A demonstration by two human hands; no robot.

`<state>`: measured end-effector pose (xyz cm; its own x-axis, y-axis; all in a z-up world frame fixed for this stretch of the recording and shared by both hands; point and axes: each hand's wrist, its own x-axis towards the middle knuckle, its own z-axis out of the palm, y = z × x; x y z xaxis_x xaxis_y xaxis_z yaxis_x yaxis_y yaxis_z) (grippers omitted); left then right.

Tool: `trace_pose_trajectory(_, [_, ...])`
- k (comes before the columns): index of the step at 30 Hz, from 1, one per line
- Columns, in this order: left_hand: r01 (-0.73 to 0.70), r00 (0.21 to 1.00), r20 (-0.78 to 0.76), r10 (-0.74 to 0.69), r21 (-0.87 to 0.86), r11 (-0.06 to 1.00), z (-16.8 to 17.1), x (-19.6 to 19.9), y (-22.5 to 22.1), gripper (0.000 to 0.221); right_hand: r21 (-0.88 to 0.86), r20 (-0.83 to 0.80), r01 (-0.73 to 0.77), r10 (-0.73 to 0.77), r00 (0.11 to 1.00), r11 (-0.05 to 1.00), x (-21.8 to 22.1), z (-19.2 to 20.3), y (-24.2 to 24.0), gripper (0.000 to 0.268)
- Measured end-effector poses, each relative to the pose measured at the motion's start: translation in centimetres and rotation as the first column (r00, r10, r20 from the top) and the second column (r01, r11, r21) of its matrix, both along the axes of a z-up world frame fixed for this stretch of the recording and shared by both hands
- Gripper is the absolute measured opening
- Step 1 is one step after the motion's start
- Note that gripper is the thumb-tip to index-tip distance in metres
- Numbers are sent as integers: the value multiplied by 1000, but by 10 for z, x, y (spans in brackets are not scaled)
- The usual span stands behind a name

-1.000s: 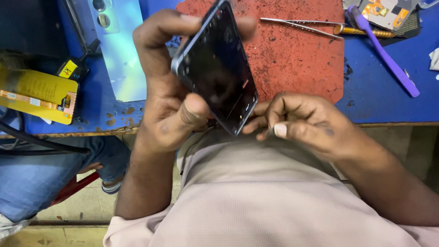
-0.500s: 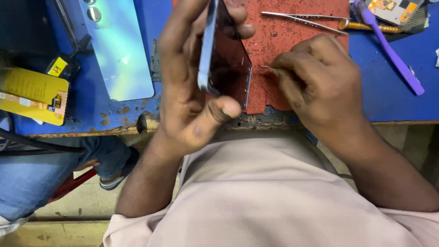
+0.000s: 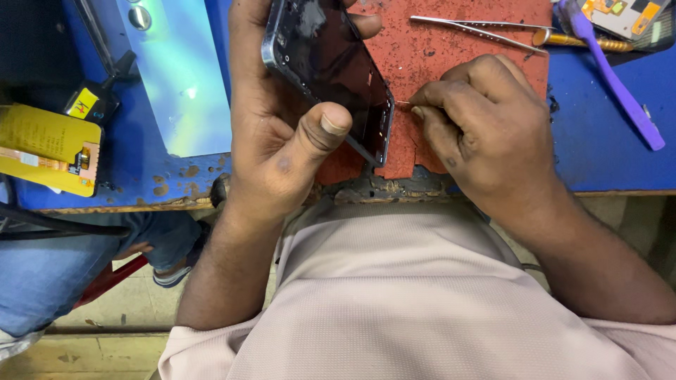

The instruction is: The person cleans the inside of a disassembled smartphone frame using a purple brush and a metal tool. They scrape along the edges and corners of the frame to remove residue, then flip the phone over to reveal the internal components.

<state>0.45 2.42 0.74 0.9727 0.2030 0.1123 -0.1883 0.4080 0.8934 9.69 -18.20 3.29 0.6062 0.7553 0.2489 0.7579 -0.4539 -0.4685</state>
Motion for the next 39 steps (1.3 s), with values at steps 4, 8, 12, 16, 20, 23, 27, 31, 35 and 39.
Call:
trace_pose_trajectory(4, [14, 999, -43, -16, -42, 999, 2, 0, 1, 97, -8, 10, -9, 9, 1000, 1000, 1, 2, 3, 17])
trace_pose_trajectory(8, [34, 999, -7, -34, 21, 999, 0, -9, -1, 98, -34, 11, -9, 9, 1000, 999, -2, 6, 6, 17])
trace_pose_trajectory(12, [0, 1000, 22, -4, 184, 983, -5, -13, -7, 95, -35, -5, -1, 0, 1000, 999, -4, 7, 6, 17])
trace_pose_trajectory(16, [-11, 1000, 22, 6, 197, 980, -3, -16, -9, 101, -6, -21, 14, -14, 1000, 1000, -4, 2, 2, 15])
trace_pose_trajectory(20, [-11, 1000, 15, 9, 167, 986, -1, -15, -9, 104, -4, -10, 26, -26, 1000, 1000, -5, -1, 2, 15])
trace_pose_trajectory(23, [-10, 999, 43, 1, 209, 978, -5, -15, -10, 100, -14, -5, 26, -26, 1000, 1000, -5, 0, 3, 17])
trace_pose_trajectory(27, [-26, 996, 86, 1, 292, 956, -13, -17, -9, 98, -21, -3, -1, 1, 1000, 1000, -4, 3, 5, 19])
trace_pose_trajectory(31, [-31, 993, 115, -11, 362, 932, -14, -20, -11, 97, -27, -50, 2, -3, 999, 1000, -8, 6, 5, 19])
trace_pose_trajectory(35, [-37, 990, 136, -21, 408, 912, -15, -23, -14, 96, -49, -121, -6, 0, 993, 999, -15, 10, 2, 19])
trace_pose_trajectory(39, [-43, 987, 156, -26, 422, 905, -17, -25, -16, 95, -50, -133, -8, 1, 991, 999, -15, 12, 1, 20])
